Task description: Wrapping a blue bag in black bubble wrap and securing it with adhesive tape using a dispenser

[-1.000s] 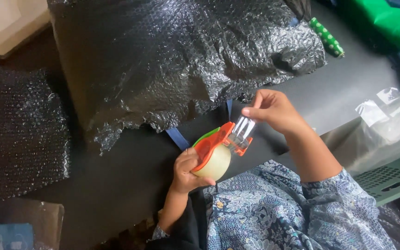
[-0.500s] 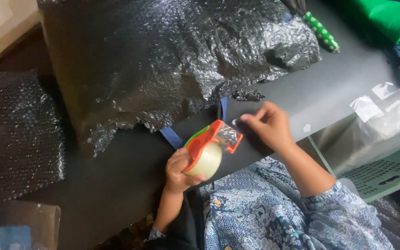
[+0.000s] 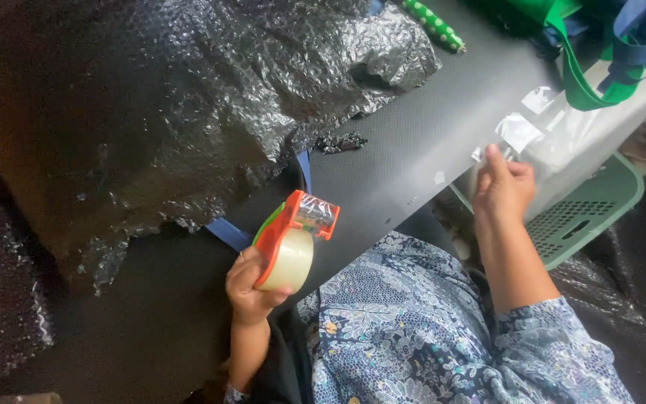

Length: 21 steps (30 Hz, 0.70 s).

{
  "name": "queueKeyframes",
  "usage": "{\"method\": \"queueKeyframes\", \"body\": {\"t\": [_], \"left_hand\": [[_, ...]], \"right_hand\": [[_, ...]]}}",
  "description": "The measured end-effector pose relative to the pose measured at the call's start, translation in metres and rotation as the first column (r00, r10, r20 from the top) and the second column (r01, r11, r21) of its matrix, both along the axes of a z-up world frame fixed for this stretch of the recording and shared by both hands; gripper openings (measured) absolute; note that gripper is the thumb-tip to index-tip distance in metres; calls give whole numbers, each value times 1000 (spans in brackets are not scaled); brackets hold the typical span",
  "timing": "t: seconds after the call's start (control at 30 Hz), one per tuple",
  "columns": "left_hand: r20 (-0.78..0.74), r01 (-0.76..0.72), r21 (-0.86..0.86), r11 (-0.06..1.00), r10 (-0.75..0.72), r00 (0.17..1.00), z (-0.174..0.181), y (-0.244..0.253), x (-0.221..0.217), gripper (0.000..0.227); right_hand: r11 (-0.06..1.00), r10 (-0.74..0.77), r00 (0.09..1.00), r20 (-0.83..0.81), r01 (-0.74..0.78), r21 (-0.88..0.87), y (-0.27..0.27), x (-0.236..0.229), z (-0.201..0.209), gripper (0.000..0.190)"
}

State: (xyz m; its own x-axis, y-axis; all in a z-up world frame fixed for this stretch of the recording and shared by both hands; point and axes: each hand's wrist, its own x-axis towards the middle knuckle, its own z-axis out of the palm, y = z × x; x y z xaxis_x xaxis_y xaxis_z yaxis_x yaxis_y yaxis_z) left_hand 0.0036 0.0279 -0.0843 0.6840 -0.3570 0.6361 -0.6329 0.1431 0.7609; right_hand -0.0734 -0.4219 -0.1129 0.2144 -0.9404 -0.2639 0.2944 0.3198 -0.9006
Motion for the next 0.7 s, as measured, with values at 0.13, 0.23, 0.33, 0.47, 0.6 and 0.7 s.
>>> {"method": "queueKeyframes", "body": {"t": [0.13, 0.23, 0.33, 0.47, 0.6, 0.7], "left_hand": [[-16, -12, 7, 1000, 12, 1000, -1, 3, -3, 53], [-22, -24, 8, 1000, 25, 999, -2, 3, -4, 53], [-29, -40, 7, 999, 40, 999, -2, 2, -4, 52], [-33, -64, 8, 998, 65, 997, -3, 2, -4, 51], [16, -149, -2, 989, 149, 989, 22, -4, -8, 52], [-131, -91, 204, 975, 119, 984, 46, -4, -13, 54]], "right_hand": [[998, -10, 996, -92, 16, 65, 12, 6, -13, 46], [992, 32, 982, -188, -9, 122, 23, 10, 6, 46], [979, 131, 956, -264, -82, 189, 21, 6, 12, 47], [948, 297, 879, -373, -223, 229, 12, -1, -5, 72], [983, 174, 869, -463, -130, 126, 53, -9, 50, 66], [928, -68, 905, -420, -97, -360, 61, -13, 42, 44]]}}
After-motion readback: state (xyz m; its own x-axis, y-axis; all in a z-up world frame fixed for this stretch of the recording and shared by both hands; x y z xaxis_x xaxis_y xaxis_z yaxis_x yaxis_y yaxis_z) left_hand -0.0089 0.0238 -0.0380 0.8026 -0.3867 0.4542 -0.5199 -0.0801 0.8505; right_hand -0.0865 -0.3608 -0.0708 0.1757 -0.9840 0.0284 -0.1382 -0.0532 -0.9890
